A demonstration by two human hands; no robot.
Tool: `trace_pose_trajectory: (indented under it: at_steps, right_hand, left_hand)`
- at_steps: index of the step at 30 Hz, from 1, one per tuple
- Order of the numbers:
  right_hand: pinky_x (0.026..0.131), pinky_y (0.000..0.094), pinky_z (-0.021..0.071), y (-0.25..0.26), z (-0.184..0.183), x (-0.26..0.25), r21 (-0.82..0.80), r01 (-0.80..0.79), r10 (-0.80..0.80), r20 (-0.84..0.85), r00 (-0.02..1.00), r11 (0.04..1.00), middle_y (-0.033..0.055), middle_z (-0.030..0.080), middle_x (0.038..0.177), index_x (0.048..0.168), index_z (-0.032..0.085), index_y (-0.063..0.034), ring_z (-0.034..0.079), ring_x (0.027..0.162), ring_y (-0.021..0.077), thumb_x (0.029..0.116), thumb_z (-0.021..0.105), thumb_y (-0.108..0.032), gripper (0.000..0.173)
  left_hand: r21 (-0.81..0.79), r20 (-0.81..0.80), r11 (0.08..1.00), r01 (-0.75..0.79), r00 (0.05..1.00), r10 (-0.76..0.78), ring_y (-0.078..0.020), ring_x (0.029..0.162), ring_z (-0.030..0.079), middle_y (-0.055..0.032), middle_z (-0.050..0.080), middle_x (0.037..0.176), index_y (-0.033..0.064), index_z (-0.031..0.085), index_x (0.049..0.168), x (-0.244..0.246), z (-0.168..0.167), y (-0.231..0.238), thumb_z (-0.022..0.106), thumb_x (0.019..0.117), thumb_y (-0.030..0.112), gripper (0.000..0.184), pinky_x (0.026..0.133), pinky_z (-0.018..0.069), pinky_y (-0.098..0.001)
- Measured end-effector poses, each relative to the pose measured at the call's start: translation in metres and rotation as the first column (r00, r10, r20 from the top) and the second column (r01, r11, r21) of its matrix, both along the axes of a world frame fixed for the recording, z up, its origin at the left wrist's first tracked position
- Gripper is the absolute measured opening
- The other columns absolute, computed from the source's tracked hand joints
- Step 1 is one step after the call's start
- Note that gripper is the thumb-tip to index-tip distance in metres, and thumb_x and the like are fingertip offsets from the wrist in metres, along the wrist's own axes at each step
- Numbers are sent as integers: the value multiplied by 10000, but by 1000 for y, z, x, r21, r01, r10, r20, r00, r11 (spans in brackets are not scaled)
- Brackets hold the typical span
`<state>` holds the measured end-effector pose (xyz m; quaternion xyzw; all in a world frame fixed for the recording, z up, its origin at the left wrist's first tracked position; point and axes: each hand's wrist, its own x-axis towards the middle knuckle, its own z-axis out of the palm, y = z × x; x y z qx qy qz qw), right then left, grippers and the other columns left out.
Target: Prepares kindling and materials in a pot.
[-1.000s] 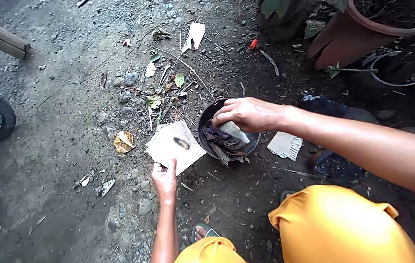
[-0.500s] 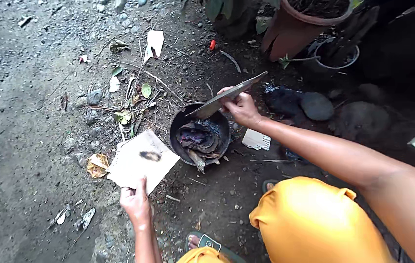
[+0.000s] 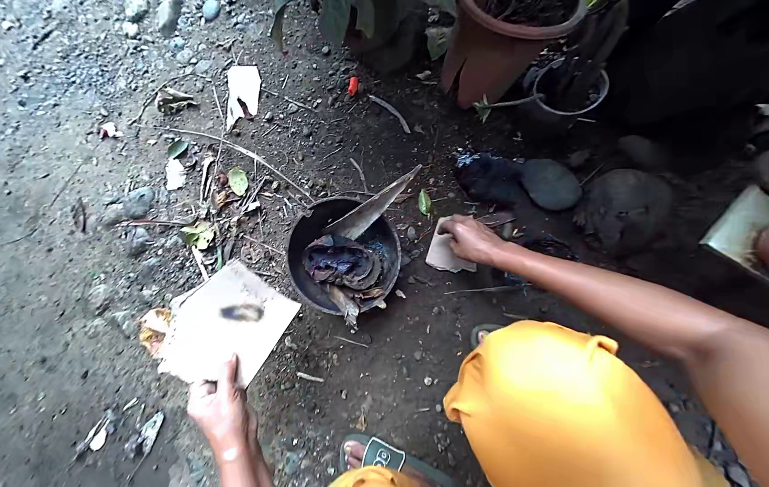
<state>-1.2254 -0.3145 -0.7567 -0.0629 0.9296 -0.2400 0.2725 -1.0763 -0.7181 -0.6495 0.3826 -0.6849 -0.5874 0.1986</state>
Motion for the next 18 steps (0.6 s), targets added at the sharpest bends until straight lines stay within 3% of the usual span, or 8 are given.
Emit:
trace_pose_trajectory:
  at_steps: [4, 7, 8, 10, 13, 15, 16, 18]
  right_hand:
    - [975, 520, 517, -28, 53, 17, -309, -228, 266, 83, 960, 923, 219, 693, 1149, 1199, 683, 30, 680, 1045, 340, 1025, 561, -49, 227]
    - [872, 455, 573, -73, 95, 14, -454, -450, 357, -280, 891, 769, 153, 719, 1025, 1098, 728, 8, 703, 933, 252, 987, 581, -35, 189]
    - [836, 447, 590, -89, 101, 11, -447, -538, 339, -452, 825, 715, 142, 719, 988, 1053, 738, 1, 709, 909, 251, 949, 607, -25, 170]
    - [869, 460, 590, -126, 107, 3, -371, -688, 300, -699, 649, 624, 158, 713, 1043, 1065, 740, -18, 704, 980, 298, 894, 657, -46, 192]
    - [892, 474, 560, -179, 109, -8, -251, -828, 297, -849, 437, 501, 190, 677, 1155, 1172, 736, -78, 668, 1032, 344, 891, 716, -160, 294]
    - [793, 455, 546, -208, 118, -16, -176, -903, 278, -913, 299, 392, 181, 703, 1080, 1128, 754, -85, 676, 936, 335, 958, 664, -175, 213]
    - [738, 434, 530, -221, 126, -19, -141, -924, 253, -937, 241, 356, 152, 714, 992, 1033, 751, -79, 675, 883, 316, 996, 614, -157, 161]
    - [691, 421, 502, -239, 146, -23, -92, -936, 232, -956, 178, 339, 121, 696, 853, 901, 728, -64, 658, 817, 304, 1013, 557, -82, 205]
  left_hand:
    - [82, -37, 996, 25, 999, -22, -39, 699, 695, 38, 689, 791, 9, 528, 1057, -1, 18, -7, 515, 998, -62, 93, 675, 611, -233]
    - [300, -126, 954, 24, 992, 14, -118, 758, 727, -37, 723, 849, 7, 527, 1078, -2, 21, -14, 447, 1028, -66, 119, 731, 629, -300]
    - [383, -140, 923, 17, 989, 40, -138, 796, 730, -63, 720, 888, 1, 516, 1118, -3, 21, -13, 428, 1043, -50, 125, 755, 629, -319]
    - [532, -138, 846, -26, 983, 117, -146, 824, 734, -81, 717, 925, 15, 513, 1143, -5, 25, -6, 396, 1066, -10, 142, 750, 630, -305]
    - [709, -111, 699, -89, 965, 236, -135, 795, 736, -86, 719, 926, 28, 549, 1101, -2, 30, 1, 382, 1069, 18, 170, 688, 629, -253]
    - [781, -106, 619, -82, 960, 260, -117, 740, 729, -87, 720, 884, 31, 575, 1043, 0, 30, 1, 378, 1068, 31, 198, 634, 618, -221]
    - [797, -108, 601, -60, 965, 240, -108, 703, 721, -86, 718, 855, 27, 589, 1016, 2, 30, -2, 366, 1075, 57, 232, 611, 610, -208]
    - [720, -88, 694, 13, 993, 73, -83, 641, 695, -70, 715, 827, 26, 622, 1017, 5, 35, -15, 329, 1106, 166, 336, 561, 587, -179]
